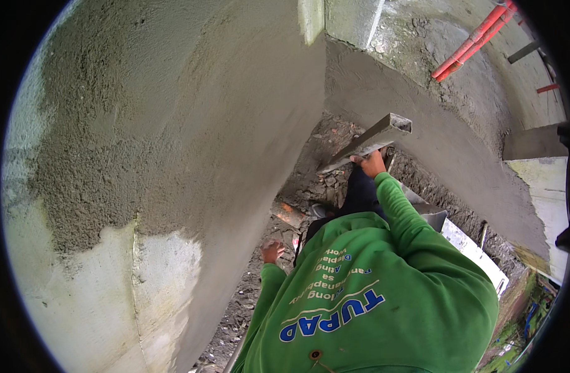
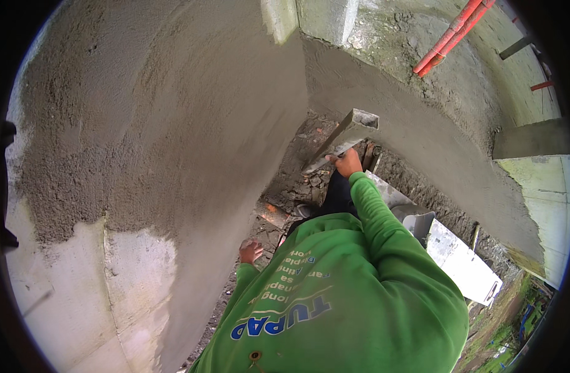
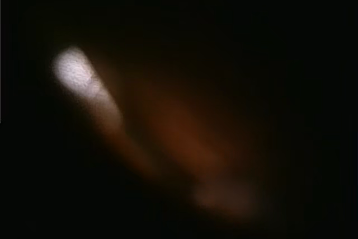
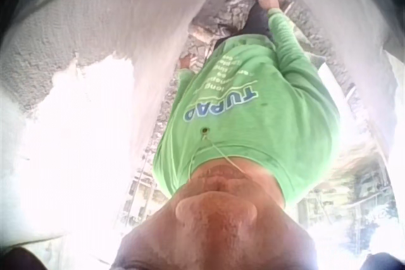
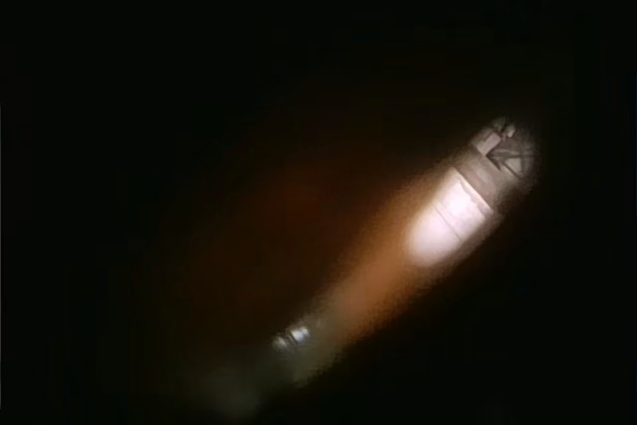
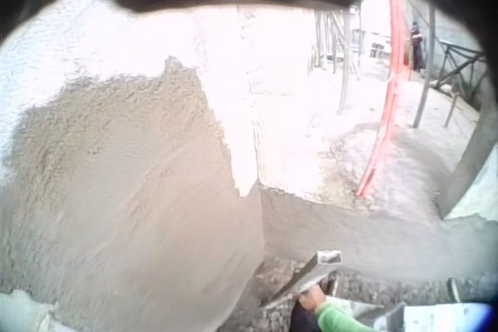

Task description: The person uses a long metal straightedge to smooth wet plaster on a vertical wall, repeatedly drawing the tool across the surface to level and finish the plaster. The person occasionally pauses to wipe excess material from the tool and reposition it.

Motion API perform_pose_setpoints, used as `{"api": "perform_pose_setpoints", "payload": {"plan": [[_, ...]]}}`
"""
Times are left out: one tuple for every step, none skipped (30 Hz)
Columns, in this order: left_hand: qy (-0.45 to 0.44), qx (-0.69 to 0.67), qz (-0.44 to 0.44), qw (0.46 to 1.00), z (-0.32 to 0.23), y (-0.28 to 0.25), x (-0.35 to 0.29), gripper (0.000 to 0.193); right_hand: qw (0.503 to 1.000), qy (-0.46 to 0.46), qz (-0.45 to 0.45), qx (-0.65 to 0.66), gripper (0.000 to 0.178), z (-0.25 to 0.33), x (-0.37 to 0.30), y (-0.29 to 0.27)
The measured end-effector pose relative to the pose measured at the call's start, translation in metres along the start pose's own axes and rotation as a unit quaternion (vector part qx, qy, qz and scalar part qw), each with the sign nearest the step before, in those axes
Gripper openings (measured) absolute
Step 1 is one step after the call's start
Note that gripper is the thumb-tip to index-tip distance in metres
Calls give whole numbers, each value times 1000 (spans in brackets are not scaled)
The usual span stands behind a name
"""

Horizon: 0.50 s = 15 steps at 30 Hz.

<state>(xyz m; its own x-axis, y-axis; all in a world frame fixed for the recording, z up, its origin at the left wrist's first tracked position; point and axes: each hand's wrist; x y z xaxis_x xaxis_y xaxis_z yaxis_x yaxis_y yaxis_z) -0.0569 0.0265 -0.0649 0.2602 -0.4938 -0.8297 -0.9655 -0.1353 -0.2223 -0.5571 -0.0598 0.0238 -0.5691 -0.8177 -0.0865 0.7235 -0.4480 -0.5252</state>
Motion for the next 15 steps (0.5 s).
{"api": "perform_pose_setpoints", "payload": {"plan": [[-16,-1,0,1000,7,-6,0,22,1000,-11,-2,24,41,8,-7,4],[-31,0,3,1000,13,-11,3,22,999,-21,-8,47,41,16,-12,4],[-47,1,5,999,20,-16,4,23,1000,-2,6,21,39,14,-13,5],[-51,3,2,999,26,-20,6,23,1000,12,16,19,38,13,-13,4],[-56,4,-3,998,32,-25,5,24,999,25,28,18,37,15,-13,4],[-60,4,-8,998,37,-30,6,25,998,39,41,16,36,15,-13,4],[-70,23,-2,997,39,-35,8,26,999,23,23,13,38,10,-13,5],[-91,-7,23,996,40,-45,15,27,1000,8,4,10,41,3,-12,6],[-112,-37,46,992,43,-57,27,29,1000,-6,-13,9,45,-4,-11,7],[-134,-66,70,986,42,-63,34,30,1000,2,-16,4,46,-13,-10,7],[-111,-40,47,992,40,-59,33,32,1000,7,-18,-4,47,-21,-8,8],[-88,-14,24,996,34,-52,29,34,1000,12,-20,-12,49,-28,-6,9],[-65,13,2,998,26,-43,24,36,999,8,-29,-21,48,-36,-5,10],[-46,19,2,999,20,-40,23,37,999,4,-37,-28,48,-39,-5,11],[-27,25,2,999,14,-37,22,38,998,2,-45,-35,48,-42,-6,11]]}}
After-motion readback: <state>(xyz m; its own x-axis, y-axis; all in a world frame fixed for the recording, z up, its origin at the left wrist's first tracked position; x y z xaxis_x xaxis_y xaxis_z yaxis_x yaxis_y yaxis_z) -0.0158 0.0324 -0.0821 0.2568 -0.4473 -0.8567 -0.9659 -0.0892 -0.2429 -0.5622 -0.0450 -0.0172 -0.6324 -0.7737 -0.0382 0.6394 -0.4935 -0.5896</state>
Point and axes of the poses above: each hand's wrist, its own x-axis towards the middle knuckle, its own y-axis out of the palm, z = x × y, and after that the axes turned 8 degrees about -z, right-handed
